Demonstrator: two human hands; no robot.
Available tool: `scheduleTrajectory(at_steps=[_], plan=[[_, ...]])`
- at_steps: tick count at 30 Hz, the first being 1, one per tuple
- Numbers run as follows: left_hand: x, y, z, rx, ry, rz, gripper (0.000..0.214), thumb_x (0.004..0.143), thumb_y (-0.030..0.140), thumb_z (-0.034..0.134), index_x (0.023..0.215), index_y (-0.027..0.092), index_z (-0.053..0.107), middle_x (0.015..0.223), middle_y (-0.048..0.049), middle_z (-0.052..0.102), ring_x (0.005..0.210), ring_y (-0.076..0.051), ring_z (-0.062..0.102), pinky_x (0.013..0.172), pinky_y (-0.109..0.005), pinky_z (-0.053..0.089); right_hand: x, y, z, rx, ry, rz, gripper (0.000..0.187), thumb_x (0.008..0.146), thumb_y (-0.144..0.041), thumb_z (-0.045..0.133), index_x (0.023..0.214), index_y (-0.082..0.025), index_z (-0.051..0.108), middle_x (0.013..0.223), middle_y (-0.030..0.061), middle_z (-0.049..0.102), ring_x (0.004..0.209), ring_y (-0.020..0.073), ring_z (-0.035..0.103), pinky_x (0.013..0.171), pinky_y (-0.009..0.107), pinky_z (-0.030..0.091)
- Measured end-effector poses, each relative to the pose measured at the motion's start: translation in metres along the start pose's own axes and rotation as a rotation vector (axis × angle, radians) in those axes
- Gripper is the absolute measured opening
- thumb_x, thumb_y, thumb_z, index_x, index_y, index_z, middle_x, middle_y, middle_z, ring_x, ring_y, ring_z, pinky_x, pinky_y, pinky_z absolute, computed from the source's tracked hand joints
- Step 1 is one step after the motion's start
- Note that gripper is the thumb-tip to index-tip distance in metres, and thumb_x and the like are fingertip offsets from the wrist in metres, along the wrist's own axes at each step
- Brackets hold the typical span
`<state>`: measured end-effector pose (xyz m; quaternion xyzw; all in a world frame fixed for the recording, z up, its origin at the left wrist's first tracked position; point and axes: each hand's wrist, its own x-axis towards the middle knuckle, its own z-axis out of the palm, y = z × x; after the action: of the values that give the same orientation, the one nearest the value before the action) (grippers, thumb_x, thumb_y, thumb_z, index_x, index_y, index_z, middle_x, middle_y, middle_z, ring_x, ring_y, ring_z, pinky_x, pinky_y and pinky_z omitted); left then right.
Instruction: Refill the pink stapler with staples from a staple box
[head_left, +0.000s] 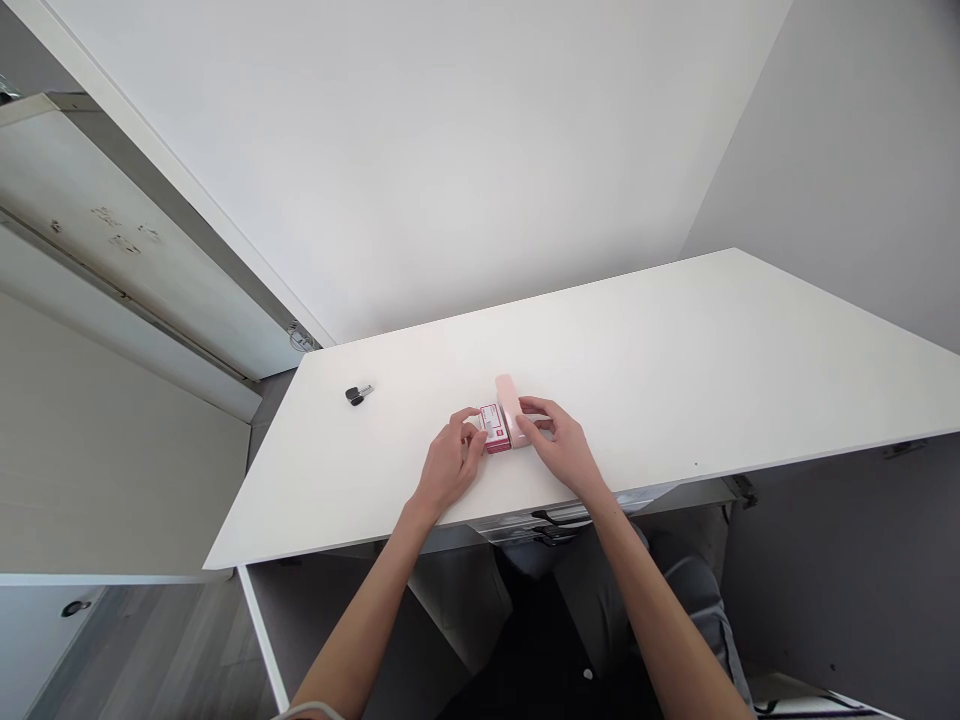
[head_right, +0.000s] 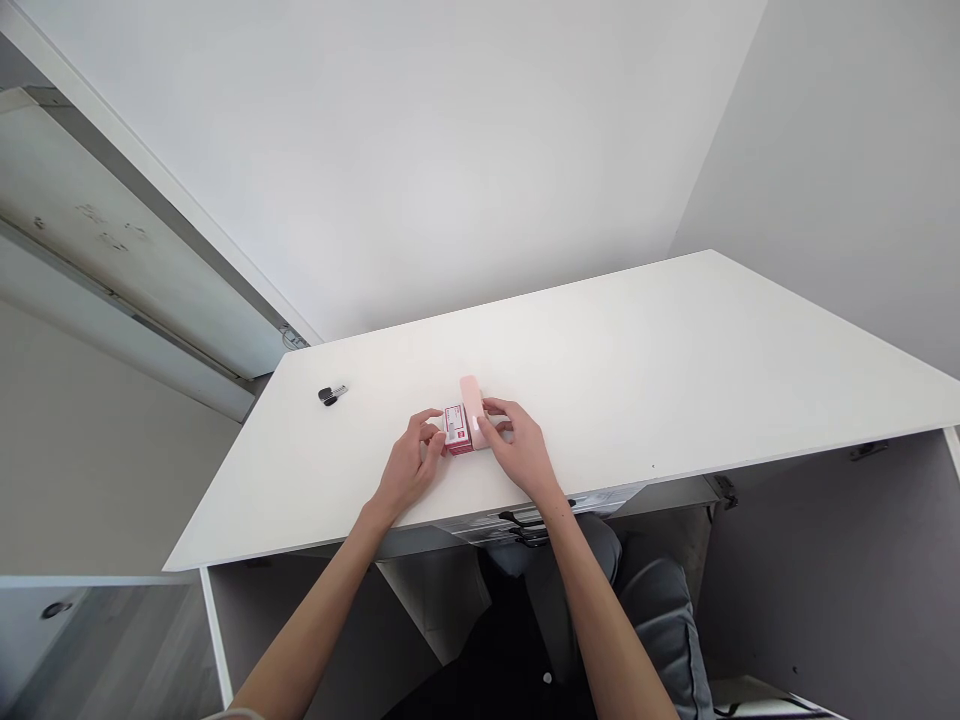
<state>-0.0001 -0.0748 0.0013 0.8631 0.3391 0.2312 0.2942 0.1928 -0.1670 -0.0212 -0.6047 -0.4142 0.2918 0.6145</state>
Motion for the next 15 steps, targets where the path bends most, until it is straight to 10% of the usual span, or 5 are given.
scheduleTrajectory(at_steps=[8, 15], plan=[[0.013, -0.040, -0.022, 0.390, 0.413, 0.037, 0.028, 0.102, 0.034, 0.054, 0.126, 0.020, 0.058, 0.118, -0.0141, 0.068, 0.119, -0.031, 0.060, 0.108, -0.050, 0.046, -0.001, 0.000, -0.001, -0.007, -0.015, 0.038, 0.045, 0.098, -0.053, 0.064, 0.130, -0.023, 0.070, 0.135, 0.0128, 0.073, 0.112, 0.0282, 0.073, 0.098, 0.047, 0.061], [0.024, -0.113, -0.084, 0.717, 0.506, -0.313, 0.065, 0.097, 0.040, 0.055, 0.152, 0.007, 0.045, 0.168, -0.0257, 0.037, 0.156, -0.046, 0.027, 0.125, -0.066, 0.024, 0.000, 0.003, 0.000, -0.008, -0.016, 0.053, 0.045, 0.097, -0.051, 0.064, 0.131, -0.022, 0.069, 0.135, 0.0131, 0.073, 0.108, 0.0275, 0.074, 0.098, 0.048, 0.062]])
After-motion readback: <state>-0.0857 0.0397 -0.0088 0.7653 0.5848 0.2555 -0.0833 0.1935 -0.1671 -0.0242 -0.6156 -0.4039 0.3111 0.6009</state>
